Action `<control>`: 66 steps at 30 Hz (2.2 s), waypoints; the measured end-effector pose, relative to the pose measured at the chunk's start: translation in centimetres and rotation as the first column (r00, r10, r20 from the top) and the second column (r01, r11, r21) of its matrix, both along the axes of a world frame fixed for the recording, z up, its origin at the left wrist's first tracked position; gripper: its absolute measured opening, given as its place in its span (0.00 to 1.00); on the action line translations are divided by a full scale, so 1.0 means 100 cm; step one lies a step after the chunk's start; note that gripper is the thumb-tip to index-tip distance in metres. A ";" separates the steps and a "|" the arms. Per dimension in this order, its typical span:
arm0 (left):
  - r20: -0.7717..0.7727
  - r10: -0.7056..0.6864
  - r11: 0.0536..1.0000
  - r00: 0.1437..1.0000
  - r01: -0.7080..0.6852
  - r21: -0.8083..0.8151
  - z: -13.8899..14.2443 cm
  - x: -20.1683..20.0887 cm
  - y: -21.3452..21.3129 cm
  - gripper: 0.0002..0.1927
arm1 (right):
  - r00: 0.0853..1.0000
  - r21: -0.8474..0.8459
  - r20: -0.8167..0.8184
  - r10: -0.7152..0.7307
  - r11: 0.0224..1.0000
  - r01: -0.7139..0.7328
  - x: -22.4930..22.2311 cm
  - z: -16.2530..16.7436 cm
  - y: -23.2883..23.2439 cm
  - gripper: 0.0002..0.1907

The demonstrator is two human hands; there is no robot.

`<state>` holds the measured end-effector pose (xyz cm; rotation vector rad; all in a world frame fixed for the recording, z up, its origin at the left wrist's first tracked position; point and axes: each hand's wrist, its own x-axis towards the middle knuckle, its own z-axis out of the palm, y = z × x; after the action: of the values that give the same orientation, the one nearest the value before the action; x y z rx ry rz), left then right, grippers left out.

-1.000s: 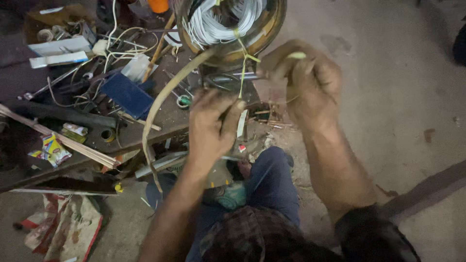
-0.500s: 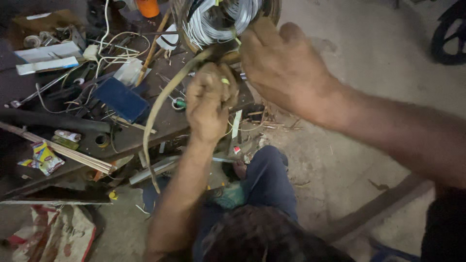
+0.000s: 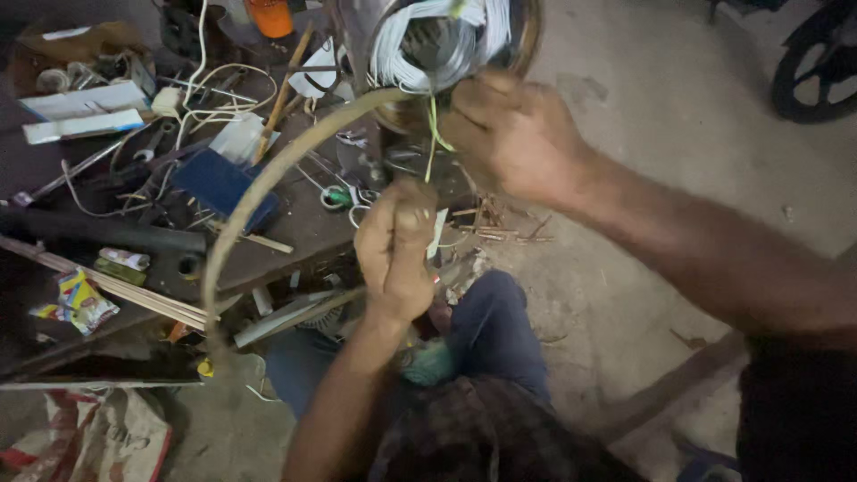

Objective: The person sits at a cluttered workbench and fastens a large coil of white wire inside a metal drum using flat yellow plastic ties, looping and tightening them by hand around the coil. They use scissors to trim the tie ends and continue adding ties around the coil.

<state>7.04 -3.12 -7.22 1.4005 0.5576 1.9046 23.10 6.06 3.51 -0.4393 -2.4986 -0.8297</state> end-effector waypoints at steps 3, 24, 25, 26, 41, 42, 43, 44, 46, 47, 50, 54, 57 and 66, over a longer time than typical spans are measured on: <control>-0.222 0.075 0.993 0.972 -0.053 0.104 0.004 -0.020 0.003 0.18 | 0.989 -0.069 -0.031 0.143 0.987 -0.144 0.000 0.003 -0.008 0.12; -0.272 0.198 0.950 0.941 -0.116 0.290 0.000 -0.021 0.036 0.14 | 0.960 0.210 -0.203 -0.192 0.949 0.234 -0.007 0.013 0.001 0.08; -0.273 0.207 0.944 0.939 -0.118 0.308 -0.002 -0.020 0.034 0.14 | 0.955 0.201 -0.210 -0.209 0.947 0.251 -0.009 0.011 0.001 0.08; -0.279 0.209 0.948 0.937 -0.125 0.292 -0.005 -0.021 0.031 0.14 | 0.949 0.194 -0.227 -0.221 0.944 0.266 -0.013 0.009 0.001 0.09; -0.206 0.224 0.960 0.953 -0.178 0.217 -0.042 -0.008 0.017 0.15 | 0.973 0.127 -0.229 -0.009 0.991 0.039 0.001 -0.026 -0.020 0.10; -0.194 0.254 0.946 0.947 -0.202 0.253 -0.043 -0.010 0.019 0.15 | 0.972 0.142 -0.235 -0.002 0.989 0.036 0.004 -0.028 -0.019 0.11; -0.190 0.279 0.937 0.941 -0.223 0.268 -0.042 -0.013 0.019 0.16 | 0.973 0.211 -0.229 0.018 0.977 0.032 0.006 -0.029 -0.015 0.13; -0.211 0.227 0.960 0.951 -0.182 0.212 -0.041 -0.015 0.015 0.15 | 0.976 0.258 -0.213 0.036 0.966 0.021 0.010 -0.029 -0.012 0.15; -0.250 0.156 0.978 0.956 -0.114 0.176 -0.038 -0.022 0.016 0.15 | 0.972 0.297 -0.232 0.030 0.954 0.042 0.012 -0.026 -0.006 0.16; -0.241 0.175 0.968 0.954 -0.122 0.220 -0.036 -0.024 0.019 0.14 | 0.968 0.255 -0.250 -0.023 0.963 0.089 0.013 -0.023 -0.005 0.15; -0.235 0.207 0.937 0.950 -0.123 0.328 -0.030 -0.027 0.028 0.12 | 0.964 0.258 -0.264 -0.030 0.961 0.101 0.007 -0.016 -0.007 0.18; -0.274 0.203 0.944 0.940 -0.114 0.309 -0.031 -0.027 0.030 0.11 | 0.955 0.275 -0.297 0.018 0.959 0.067 0.000 -0.014 -0.004 0.18; -0.267 0.192 0.944 0.945 -0.103 0.315 -0.035 -0.023 0.034 0.10 | 0.931 0.255 -0.350 0.107 0.967 -0.015 0.001 -0.021 0.004 0.13; -0.169 0.129 0.949 0.977 -0.073 0.305 -0.046 0.002 0.028 0.13 | 0.816 0.234 -0.571 0.086 0.970 0.062 -0.008 -0.053 0.011 0.11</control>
<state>7.28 -0.32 -11.85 1.7897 0.4503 2.0141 22.30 7.20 -1.74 -0.5005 -1.8079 -0.8312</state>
